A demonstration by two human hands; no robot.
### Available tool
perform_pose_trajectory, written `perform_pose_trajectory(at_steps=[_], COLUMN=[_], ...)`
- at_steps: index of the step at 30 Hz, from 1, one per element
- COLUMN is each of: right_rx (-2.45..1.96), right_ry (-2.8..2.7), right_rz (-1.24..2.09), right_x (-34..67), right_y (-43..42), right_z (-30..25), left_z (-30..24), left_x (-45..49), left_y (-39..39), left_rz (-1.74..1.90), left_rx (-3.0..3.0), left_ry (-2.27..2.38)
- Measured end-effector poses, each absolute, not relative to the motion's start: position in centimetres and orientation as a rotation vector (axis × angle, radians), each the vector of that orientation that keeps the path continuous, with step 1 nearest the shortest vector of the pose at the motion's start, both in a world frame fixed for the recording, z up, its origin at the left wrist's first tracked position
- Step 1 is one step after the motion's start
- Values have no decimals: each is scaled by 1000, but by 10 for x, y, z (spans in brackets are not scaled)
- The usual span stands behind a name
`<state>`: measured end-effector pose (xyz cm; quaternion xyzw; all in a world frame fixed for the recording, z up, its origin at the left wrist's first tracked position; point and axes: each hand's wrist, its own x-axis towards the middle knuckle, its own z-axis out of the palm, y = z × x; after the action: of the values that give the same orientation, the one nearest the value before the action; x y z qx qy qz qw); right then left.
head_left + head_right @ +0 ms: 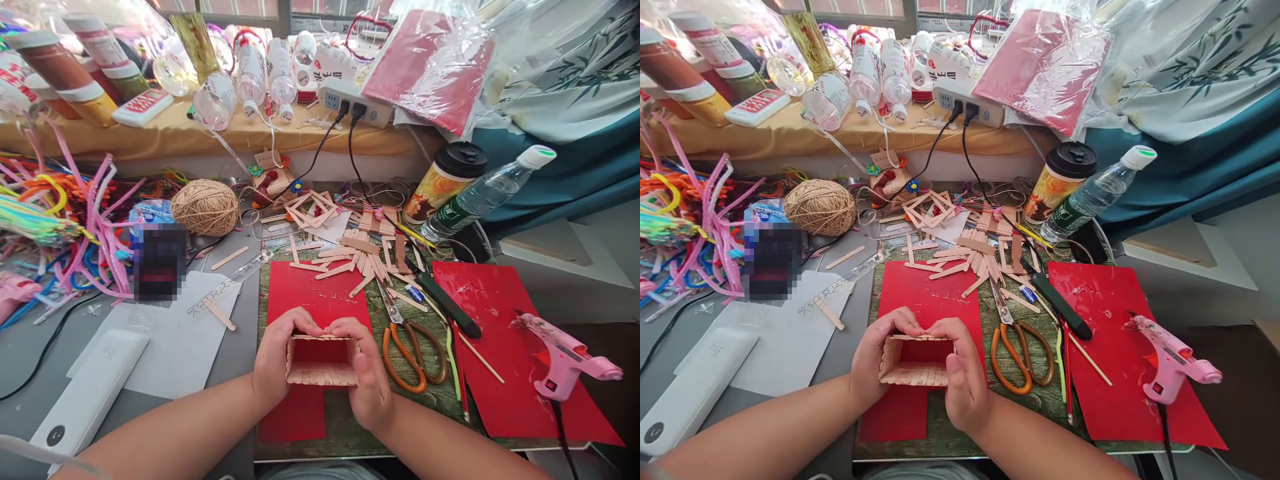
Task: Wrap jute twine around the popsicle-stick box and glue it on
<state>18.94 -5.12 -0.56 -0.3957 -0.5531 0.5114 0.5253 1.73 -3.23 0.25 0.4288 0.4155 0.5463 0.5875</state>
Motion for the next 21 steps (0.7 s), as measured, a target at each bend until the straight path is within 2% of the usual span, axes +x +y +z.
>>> perform_pose_trajectory(at_steps=[4,21], right_rx=[-902,-929], right_ry=[-1264,-1165], right_rz=[1372,1348], right_x=[197,189], right_y=[-40,-42], right_z=[-3,-5], left_z=[4,0], left_x=[11,21], left_y=[-28,-35], left_rz=[1251,1312], left_rx=[1031,941], left_ry=[920,888])
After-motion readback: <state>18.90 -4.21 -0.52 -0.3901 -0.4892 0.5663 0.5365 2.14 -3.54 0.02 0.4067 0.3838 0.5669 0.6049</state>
